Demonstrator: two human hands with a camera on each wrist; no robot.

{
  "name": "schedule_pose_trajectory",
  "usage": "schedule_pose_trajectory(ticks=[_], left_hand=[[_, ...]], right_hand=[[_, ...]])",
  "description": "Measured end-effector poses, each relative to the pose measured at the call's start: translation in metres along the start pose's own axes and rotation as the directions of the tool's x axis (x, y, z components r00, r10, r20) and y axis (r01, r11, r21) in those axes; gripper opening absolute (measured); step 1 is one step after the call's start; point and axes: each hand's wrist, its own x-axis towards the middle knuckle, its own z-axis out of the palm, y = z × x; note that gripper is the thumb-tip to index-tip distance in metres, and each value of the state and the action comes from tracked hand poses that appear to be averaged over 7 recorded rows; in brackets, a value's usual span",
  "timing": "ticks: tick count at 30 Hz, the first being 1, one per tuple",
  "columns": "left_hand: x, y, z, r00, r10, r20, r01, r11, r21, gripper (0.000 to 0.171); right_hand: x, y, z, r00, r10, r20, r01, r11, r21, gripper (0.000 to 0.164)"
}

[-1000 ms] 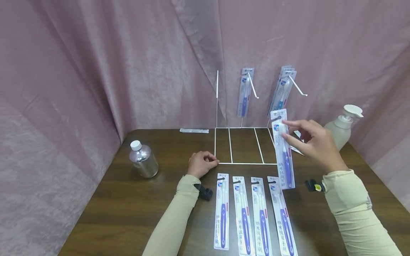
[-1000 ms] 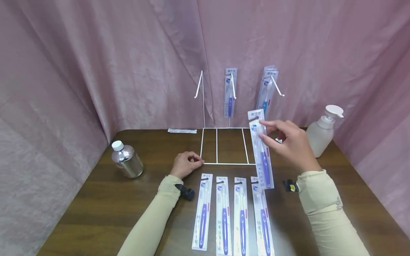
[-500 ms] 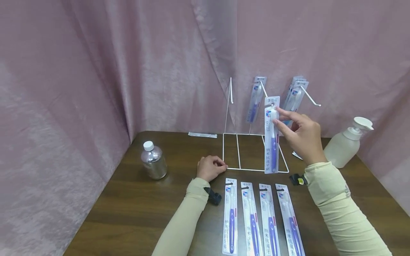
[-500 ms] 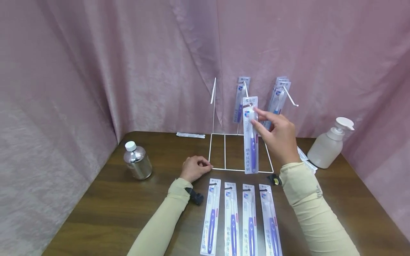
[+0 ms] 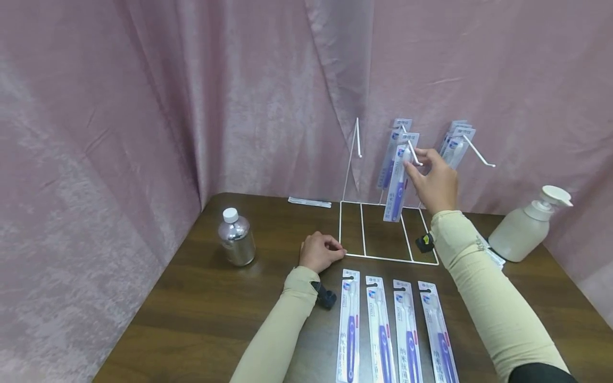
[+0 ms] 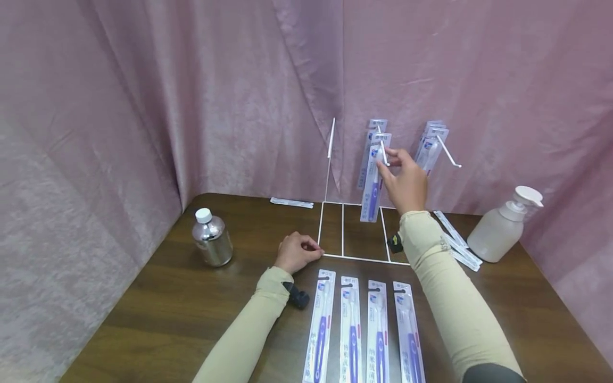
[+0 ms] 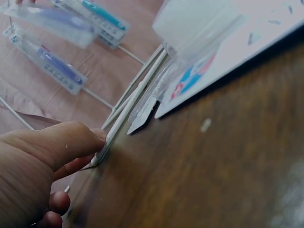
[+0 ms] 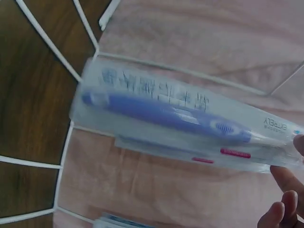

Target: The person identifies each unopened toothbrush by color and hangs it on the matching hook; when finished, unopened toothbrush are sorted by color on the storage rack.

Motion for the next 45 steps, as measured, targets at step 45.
schedule_pose_trajectory(ticks=[45], left_hand=[[0.007, -0.025, -0.044, 0.997, 0.017, 0.08, -0.012, 0.997, -0.071, 0.013]], right_hand=[[-0.186, 0.086, -0.069, 0.7, 0.621, 0.352, -0.658, 0.37, 0.656, 0.008]])
